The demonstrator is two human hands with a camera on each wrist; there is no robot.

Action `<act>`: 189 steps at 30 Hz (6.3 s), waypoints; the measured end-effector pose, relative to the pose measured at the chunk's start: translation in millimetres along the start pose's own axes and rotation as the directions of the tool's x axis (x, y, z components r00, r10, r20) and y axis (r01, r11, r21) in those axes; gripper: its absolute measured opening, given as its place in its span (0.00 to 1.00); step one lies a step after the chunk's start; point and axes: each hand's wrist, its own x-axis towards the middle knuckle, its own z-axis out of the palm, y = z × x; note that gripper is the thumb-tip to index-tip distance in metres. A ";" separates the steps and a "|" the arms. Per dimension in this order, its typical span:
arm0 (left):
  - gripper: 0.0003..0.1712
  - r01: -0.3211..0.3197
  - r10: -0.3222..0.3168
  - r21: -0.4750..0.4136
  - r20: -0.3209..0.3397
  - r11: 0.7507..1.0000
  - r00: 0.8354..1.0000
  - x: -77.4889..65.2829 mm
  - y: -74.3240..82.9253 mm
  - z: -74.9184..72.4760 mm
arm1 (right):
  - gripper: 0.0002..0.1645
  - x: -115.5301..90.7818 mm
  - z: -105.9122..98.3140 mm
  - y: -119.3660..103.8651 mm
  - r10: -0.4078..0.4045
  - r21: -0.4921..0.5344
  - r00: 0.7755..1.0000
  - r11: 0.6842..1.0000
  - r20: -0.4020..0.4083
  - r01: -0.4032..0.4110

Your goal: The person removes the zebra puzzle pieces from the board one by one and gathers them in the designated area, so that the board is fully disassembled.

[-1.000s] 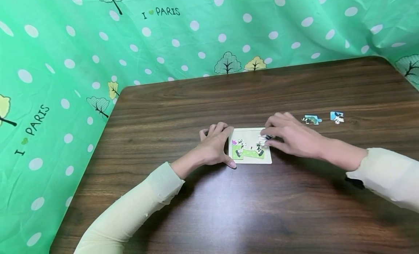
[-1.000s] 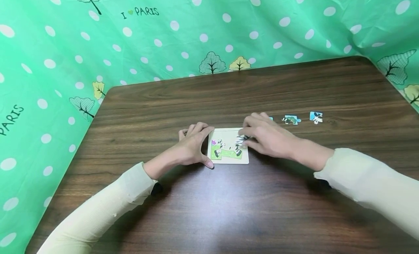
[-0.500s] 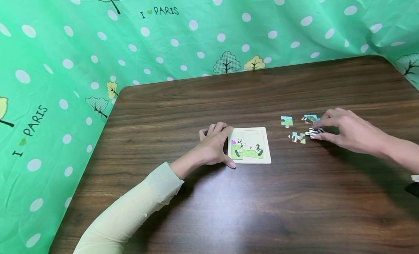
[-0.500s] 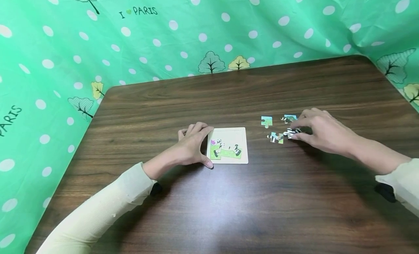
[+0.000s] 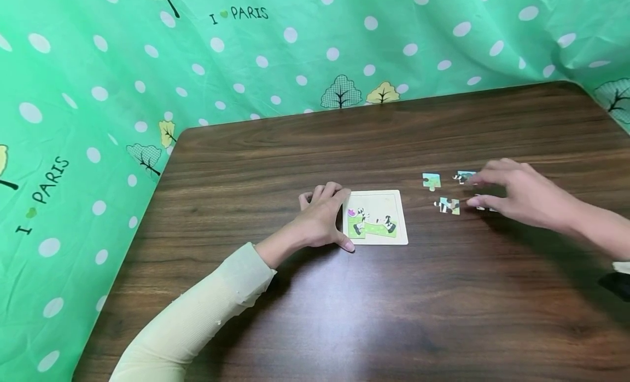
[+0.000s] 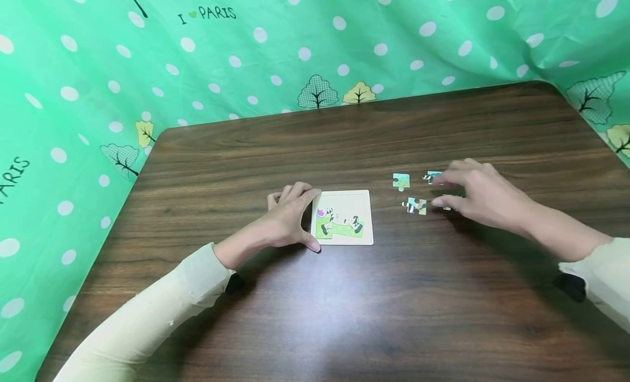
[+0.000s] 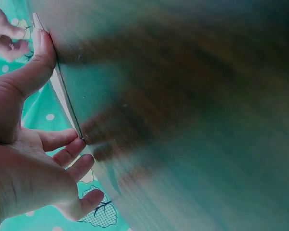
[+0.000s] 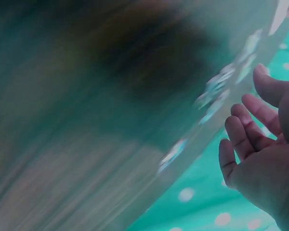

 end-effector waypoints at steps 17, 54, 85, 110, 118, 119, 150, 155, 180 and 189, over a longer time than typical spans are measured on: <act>0.66 0.003 -0.004 0.034 0.012 0.999 1.000 -0.4 0.8 -1.0 | 0.30 80.6 65.2 -124.5 -0.126 0.185 0.974 0.979 0.189 0.090; 0.66 0.015 -0.016 0.026 0.025 1.000 1.000 0.6 2.8 -2.2 | 0.24 90.6 74.2 -128.7 -0.054 0.320 0.967 0.947 0.249 -0.029; 0.65 0.007 -0.008 0.037 0.010 0.999 1.000 0.8 2.7 -0.8 | 0.19 79.6 58.3 -119.5 -0.046 0.408 0.945 0.908 0.324 -0.096; 0.63 0.005 -0.005 0.030 0.005 1.000 1.000 0.8 3.4 0.3 | 0.25 -41.3 -34.2 86.0 0.442 0.041 0.862 0.884 0.246 -0.465; 0.63 0.000 0.000 0.030 0.007 1.000 1.000 1.5 3.5 0.3 | 0.27 -47.5 -26.0 90.5 0.420 0.083 0.877 0.890 0.233 -0.448; 0.63 -0.001 0.001 0.030 0.007 1.000 1.000 1.3 3.6 0.4 | 0.27 -45.5 -26.8 88.6 0.415 0.074 0.881 0.895 0.226 -0.440; 0.62 0.000 -0.001 0.035 0.007 0.999 1.000 2.1 3.0 -2.1 | 0.18 47.6 56.2 -106.4 0.016 0.274 0.971 0.958 0.240 -0.083; 0.63 0.004 -0.005 0.027 0.020 1.000 1.000 1.9 3.4 -2.5 | 0.19 49.3 55.4 -108.8 0.023 0.283 0.966 0.954 0.258 -0.098; 0.62 0.004 -0.004 0.013 0.015 1.000 1.000 0.7 2.2 -3.1 | 0.24 47.3 56.0 -109.7 -0.032 0.252 0.963 0.967 0.266 -0.037; 0.63 0.000 0.000 0.021 0.017 1.000 1.000 0.5 3.0 -3.2 | 0.25 45.4 56.2 -108.1 -0.029 0.317 0.963 0.947 0.267 -0.059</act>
